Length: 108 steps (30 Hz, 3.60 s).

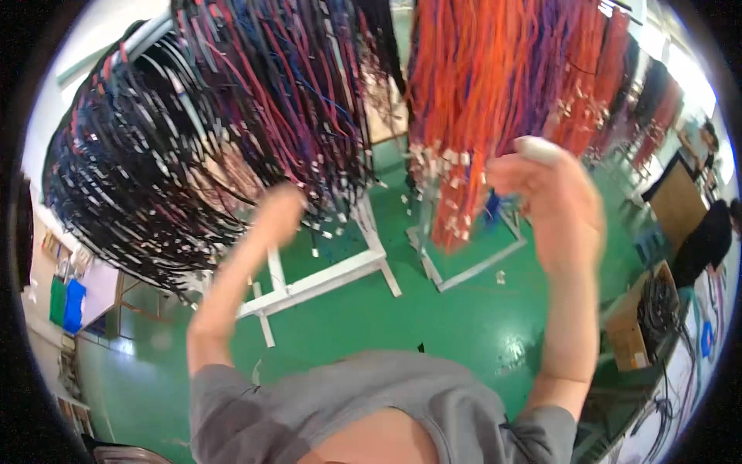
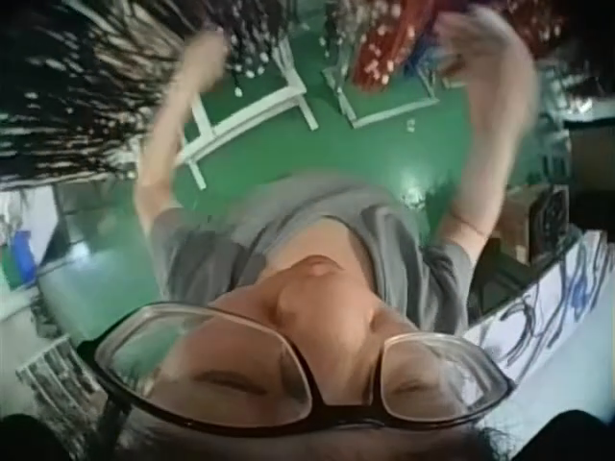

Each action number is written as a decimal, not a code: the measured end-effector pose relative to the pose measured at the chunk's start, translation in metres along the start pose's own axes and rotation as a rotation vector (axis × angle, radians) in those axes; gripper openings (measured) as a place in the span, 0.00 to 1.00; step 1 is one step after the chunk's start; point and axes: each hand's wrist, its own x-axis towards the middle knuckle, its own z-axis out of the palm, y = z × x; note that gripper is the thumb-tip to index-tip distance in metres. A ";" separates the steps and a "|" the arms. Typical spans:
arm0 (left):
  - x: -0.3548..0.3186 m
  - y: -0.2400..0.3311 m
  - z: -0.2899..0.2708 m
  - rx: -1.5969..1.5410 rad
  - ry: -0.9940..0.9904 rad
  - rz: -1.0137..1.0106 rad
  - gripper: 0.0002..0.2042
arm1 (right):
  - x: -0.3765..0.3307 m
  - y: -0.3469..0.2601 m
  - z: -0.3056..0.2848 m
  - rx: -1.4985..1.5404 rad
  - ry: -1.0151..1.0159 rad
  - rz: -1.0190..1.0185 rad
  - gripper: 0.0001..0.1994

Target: Assembling multi-colored wire bundles into plastic connectors and organizing them on racks in a factory floor environment.

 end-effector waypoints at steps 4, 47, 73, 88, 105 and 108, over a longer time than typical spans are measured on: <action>-0.136 0.155 0.113 -1.328 -0.092 -0.775 0.09 | 0.024 0.151 -0.076 -0.563 0.347 0.546 0.09; -0.131 0.443 -0.020 -1.698 -0.279 -0.172 0.06 | -0.212 0.049 -0.090 -0.122 -0.221 0.779 0.08; -0.553 0.261 0.115 -1.035 -0.776 -0.527 0.14 | -0.160 -0.049 0.048 0.344 0.027 0.247 0.10; -0.001 0.331 -0.108 -2.509 -0.546 -0.391 0.12 | -0.396 0.047 -0.024 -0.838 0.163 0.576 0.08; 0.122 0.642 -0.176 -2.400 -0.863 0.331 0.12 | -0.436 -0.055 -0.394 -0.946 0.045 0.807 0.10; 0.117 0.690 -0.190 -2.201 -1.037 0.488 0.13 | -0.342 -0.106 -0.440 -0.140 0.578 0.191 0.20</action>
